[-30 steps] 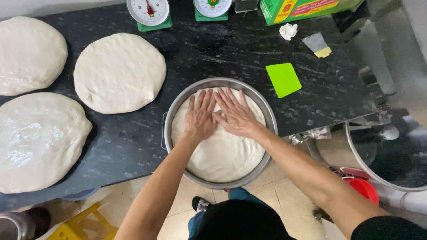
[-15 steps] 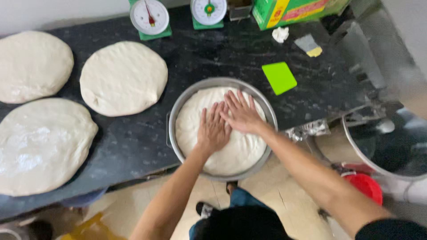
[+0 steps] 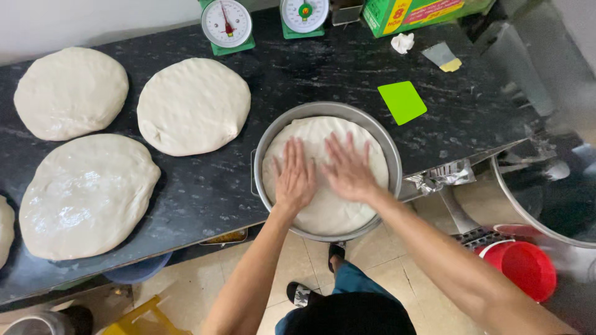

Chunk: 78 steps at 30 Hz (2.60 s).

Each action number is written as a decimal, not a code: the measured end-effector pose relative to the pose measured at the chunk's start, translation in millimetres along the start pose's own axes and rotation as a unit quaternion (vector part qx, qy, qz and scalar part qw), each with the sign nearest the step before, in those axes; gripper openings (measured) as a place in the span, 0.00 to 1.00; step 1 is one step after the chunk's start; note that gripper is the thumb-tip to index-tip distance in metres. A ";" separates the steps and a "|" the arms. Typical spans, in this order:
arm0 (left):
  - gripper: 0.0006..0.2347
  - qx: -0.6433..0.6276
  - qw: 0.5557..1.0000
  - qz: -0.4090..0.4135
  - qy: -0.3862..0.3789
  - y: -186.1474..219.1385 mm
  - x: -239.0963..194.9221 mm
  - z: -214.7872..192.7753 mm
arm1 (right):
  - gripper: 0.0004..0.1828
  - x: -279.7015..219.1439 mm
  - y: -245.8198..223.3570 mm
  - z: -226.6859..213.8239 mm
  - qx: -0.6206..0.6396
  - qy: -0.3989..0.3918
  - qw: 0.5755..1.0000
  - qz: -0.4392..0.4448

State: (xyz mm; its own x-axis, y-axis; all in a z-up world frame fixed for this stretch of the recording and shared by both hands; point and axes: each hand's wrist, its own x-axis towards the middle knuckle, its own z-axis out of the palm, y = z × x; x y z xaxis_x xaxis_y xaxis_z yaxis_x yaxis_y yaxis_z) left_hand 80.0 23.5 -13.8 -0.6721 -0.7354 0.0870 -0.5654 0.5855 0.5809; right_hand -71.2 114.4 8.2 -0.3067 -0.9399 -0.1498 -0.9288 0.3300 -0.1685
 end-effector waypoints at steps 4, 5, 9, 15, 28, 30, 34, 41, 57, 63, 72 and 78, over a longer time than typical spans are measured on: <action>0.31 0.104 0.994 0.004 -0.020 -21.4 -2.7 6.1 | 0.43 -0.5 -18.5 -7.1 0.035 -0.064 0.997 0.001; 0.31 0.087 0.995 0.000 -0.042 -23.8 -6.1 6.9 | 0.42 -2.4 -22.5 -9.0 0.068 -0.110 0.992 0.014; 0.30 -0.144 0.987 -0.063 0.018 -28.2 -5.4 15.7 | 0.40 6.2 -29.5 -13.6 0.036 -0.027 0.999 -0.009; 0.25 -0.066 0.996 -0.038 -0.035 -32.7 12.2 -15.0 | 0.37 31.9 -36.8 -20.9 0.070 -0.138 0.979 -0.134; 0.22 -0.267 0.902 -0.326 0.098 -50.6 29.4 -77.7 | 0.36 -85.0 120.0 -5.3 0.386 0.321 0.864 0.045; 0.22 -0.259 0.895 -0.337 0.134 -47.5 16.3 -66.3 | 0.44 -117.9 124.9 2.3 0.497 0.239 0.823 0.135; 0.21 -0.288 0.846 -0.369 0.255 -12.0 -32.1 -19.6 | 0.55 -164.4 106.8 19.9 0.742 0.007 0.619 0.257; 0.30 -0.484 0.759 -0.399 0.175 93.2 -156.9 64.6 | 0.25 -195.4 62.9 73.4 0.866 0.022 0.409 0.287; 0.16 -0.506 0.749 -0.253 -0.344 173.6 -201.9 150.8 | 0.05 -529.3 158.9 128.8 0.769 0.299 0.349 0.444; 0.12 -0.412 0.716 -0.160 -0.541 293.8 -247.9 281.3 | 0.03 -693.9 164.7 169.0 0.716 0.454 0.227 0.480; 0.07 -0.286 0.688 -0.168 -0.646 495.5 -397.2 458.4 | 0.05 -896.6 206.9 247.0 0.644 0.565 0.049 0.514; 0.06 -0.250 0.665 -0.186 -0.678 567.9 -461.9 547.3 | 0.05 -978.1 252.9 280.6 0.628 0.565 -0.019 0.534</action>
State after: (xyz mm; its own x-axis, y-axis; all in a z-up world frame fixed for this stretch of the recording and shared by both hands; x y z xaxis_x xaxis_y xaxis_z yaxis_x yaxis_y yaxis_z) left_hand -192.3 882.4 -167.0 -0.5355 0.3865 -0.7509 -0.8111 0.0123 0.5848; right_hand 52.1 1141.8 -161.3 -0.4326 0.4852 -0.7599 0.2310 -0.7551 -0.6136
